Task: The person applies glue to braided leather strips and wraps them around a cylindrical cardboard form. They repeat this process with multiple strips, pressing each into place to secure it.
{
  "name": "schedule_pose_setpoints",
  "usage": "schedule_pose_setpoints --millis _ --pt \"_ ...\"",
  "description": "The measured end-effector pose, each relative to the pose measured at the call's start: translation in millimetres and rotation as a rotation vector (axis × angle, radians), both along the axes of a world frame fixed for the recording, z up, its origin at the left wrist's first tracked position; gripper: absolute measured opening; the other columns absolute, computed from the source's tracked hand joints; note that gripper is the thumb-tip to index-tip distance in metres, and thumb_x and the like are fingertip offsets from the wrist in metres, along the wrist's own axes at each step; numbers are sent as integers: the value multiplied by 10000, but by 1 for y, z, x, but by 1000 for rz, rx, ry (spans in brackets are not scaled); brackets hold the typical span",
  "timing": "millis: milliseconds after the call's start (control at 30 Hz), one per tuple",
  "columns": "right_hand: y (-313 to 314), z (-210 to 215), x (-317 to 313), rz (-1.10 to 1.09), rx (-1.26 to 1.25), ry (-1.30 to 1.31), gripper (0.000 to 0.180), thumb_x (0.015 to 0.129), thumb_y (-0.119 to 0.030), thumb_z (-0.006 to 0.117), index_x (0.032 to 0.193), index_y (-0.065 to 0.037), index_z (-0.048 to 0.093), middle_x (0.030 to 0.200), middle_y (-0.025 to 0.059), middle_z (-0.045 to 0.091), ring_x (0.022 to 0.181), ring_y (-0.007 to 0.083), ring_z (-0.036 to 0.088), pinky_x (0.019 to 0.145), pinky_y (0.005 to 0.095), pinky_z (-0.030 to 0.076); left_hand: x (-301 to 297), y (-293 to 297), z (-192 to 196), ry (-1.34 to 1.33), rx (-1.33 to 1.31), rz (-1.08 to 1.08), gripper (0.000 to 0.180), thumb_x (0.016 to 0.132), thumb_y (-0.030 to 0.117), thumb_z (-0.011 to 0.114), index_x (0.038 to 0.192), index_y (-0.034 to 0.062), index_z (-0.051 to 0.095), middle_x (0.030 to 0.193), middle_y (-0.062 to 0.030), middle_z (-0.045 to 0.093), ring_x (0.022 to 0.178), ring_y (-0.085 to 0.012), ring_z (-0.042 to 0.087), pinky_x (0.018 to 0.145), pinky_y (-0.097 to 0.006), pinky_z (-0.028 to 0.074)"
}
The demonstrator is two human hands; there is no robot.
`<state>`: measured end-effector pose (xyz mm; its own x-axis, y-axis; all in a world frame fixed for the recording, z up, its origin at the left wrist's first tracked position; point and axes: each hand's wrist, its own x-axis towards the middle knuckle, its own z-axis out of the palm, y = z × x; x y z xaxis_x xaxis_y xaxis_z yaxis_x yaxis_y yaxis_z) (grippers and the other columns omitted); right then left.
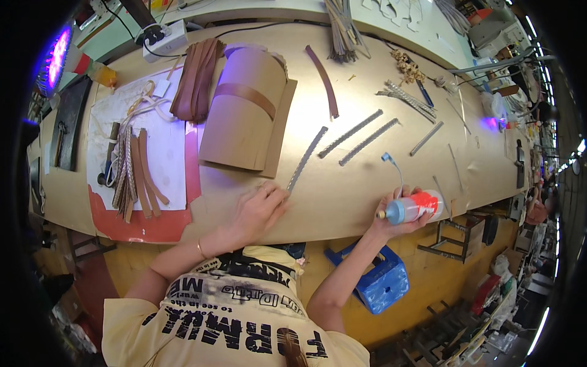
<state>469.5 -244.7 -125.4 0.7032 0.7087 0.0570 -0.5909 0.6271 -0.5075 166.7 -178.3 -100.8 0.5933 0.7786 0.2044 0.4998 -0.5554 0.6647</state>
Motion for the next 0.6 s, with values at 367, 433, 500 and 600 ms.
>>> schedule_pose_setpoints --millis 367,433,500,600 --pt "90 80 -73 -538 -626 -1117 673 667 -189 892 1217 5 556 1094 93 639 957 198 638 847 360 532 51 53 -19 635 556 -209 497 848 93 520 1317 -74 520 1399 -132 515 1400 -292 361 1182 -504 207" --pt "106 82 -81 -470 -577 -1294 665 608 -192 933 1149 5 600 1045 84 654 925 191 643 829 340 527 49 47 -23 591 556 -162 485 857 104 513 1310 -67 529 1393 -140 518 1392 -295 370 1182 -506 206" --pt "112 80 -85 -554 -501 -1498 622 602 -199 937 1096 3 618 998 76 662 885 188 644 822 329 522 46 38 -26 598 537 -143 486 861 122 511 1312 -59 530 1403 -145 505 1389 -295 370 1181 -507 205" --pt "101 69 -88 -641 -590 -1516 715 622 -233 932 1178 29 568 1090 109 636 976 224 623 906 361 508 35 12 -25 644 489 -135 505 872 167 517 1332 -41 515 1442 -147 458 1392 -292 357 1178 -506 208"
